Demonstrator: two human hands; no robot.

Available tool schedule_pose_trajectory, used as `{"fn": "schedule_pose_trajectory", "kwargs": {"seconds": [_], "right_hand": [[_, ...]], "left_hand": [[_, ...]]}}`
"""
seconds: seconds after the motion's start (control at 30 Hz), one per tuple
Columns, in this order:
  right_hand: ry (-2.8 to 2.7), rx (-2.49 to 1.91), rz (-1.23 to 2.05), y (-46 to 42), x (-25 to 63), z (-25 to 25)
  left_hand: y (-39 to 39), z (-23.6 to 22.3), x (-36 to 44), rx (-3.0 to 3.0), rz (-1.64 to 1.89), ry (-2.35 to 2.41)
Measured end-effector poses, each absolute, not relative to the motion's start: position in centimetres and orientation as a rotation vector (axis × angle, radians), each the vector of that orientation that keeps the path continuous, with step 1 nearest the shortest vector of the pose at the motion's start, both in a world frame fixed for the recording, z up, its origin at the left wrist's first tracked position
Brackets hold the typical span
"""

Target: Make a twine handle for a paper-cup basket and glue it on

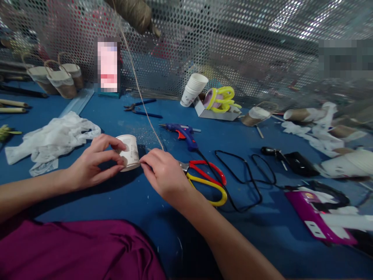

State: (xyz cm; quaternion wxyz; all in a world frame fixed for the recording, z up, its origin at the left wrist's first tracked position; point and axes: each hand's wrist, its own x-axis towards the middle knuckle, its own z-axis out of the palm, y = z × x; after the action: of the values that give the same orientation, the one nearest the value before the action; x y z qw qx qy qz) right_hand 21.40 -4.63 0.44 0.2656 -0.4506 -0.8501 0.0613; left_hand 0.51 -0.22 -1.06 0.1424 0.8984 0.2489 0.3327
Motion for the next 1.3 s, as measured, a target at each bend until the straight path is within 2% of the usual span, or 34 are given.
{"fn": "schedule_pose_trajectory", "kwargs": {"seconds": [0.57, 0.87, 1.3], "right_hand": [[-2.301, -1.228, 0.098, -4.70, 21.33, 0.02], [-2.265, -1.286, -0.059, -4.80, 21.17, -0.37], [-2.215, -1.278, -0.054, -5.24, 20.72, -0.21]], "left_hand": [[-0.35, -0.79, 0.67, 2.606, 0.936, 0.747], [-0.43, -0.79, 0.73, 2.608, 0.939, 0.763], [-0.31, -0.84, 0.75, 2.630, 0.926, 0.750]]}}
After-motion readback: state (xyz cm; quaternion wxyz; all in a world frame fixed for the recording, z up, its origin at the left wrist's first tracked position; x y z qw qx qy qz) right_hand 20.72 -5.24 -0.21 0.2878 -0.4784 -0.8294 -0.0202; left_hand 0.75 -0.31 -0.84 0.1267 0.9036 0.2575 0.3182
